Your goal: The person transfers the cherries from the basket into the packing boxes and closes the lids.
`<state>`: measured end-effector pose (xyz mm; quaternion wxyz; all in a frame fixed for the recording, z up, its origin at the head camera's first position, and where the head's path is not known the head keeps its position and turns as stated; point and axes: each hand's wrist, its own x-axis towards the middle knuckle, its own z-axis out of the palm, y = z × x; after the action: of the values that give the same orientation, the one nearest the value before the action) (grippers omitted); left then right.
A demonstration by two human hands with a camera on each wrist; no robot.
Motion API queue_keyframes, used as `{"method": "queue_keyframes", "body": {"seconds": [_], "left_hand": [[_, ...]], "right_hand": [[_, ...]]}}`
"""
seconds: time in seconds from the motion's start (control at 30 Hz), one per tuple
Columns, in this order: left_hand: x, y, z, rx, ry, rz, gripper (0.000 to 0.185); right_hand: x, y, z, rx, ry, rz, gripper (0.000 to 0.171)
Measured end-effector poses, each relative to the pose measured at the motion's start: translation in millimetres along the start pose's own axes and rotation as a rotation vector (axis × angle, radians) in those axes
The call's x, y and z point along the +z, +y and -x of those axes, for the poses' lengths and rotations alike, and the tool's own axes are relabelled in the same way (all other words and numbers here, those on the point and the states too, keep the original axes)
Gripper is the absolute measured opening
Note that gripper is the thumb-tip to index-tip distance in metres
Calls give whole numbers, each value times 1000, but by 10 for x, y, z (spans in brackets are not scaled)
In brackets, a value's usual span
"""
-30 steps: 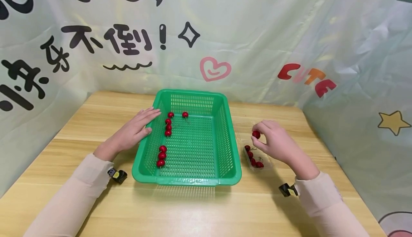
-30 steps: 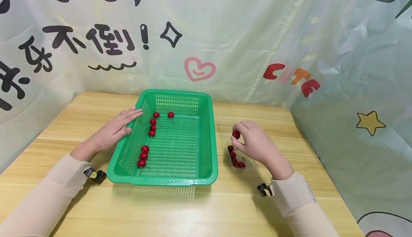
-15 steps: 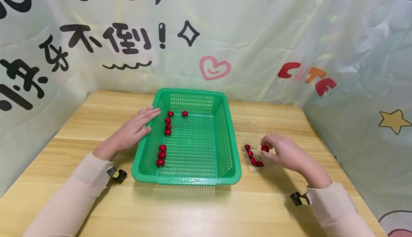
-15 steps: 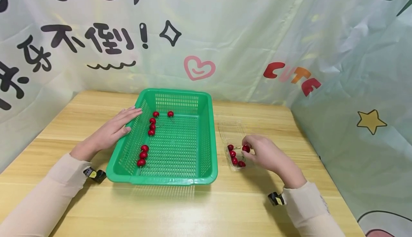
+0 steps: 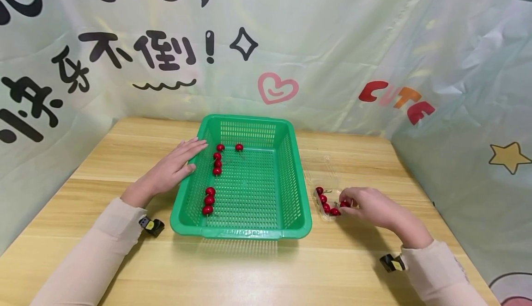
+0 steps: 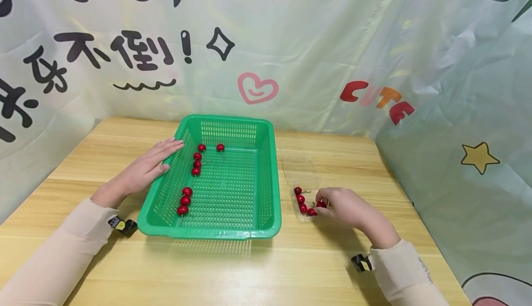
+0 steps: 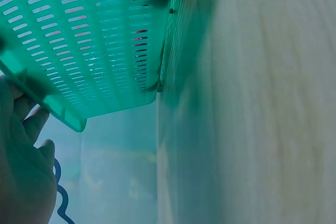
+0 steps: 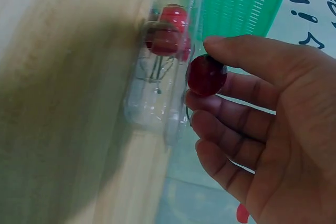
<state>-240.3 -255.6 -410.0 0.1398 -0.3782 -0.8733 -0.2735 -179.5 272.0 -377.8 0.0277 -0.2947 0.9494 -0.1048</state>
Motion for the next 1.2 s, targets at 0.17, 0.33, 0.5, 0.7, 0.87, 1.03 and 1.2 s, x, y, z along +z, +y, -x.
{"method": "queue_keyframes", "body": {"seconds": [0.17,0.33,0.5,0.7,0.87,1.03,1.2], "left_hand": [[2,-3,8,-1,2,2,51],[-2,-5,14,0,2,3,52],[-6,3,14,-1,0,2,52],[-5,6,11,2,1,-3,51],[0,5,12,3,-1,-5,51],[-2,13,8,3,1,1,51],[-5,17,1,-2,-1,1,51]], "right_hand": [[53,13,14,12,-32,-21,10],[87,22,10,0,-30,-22,10],[93,26,-2,7,-41,-20,9],[101,27,-11,11,-59,-25,8],[100,28,-15,15,-81,-31,7],[86,22,-22,6,-93,-34,6],[80,21,-29,-10,-81,-7,8]]}}
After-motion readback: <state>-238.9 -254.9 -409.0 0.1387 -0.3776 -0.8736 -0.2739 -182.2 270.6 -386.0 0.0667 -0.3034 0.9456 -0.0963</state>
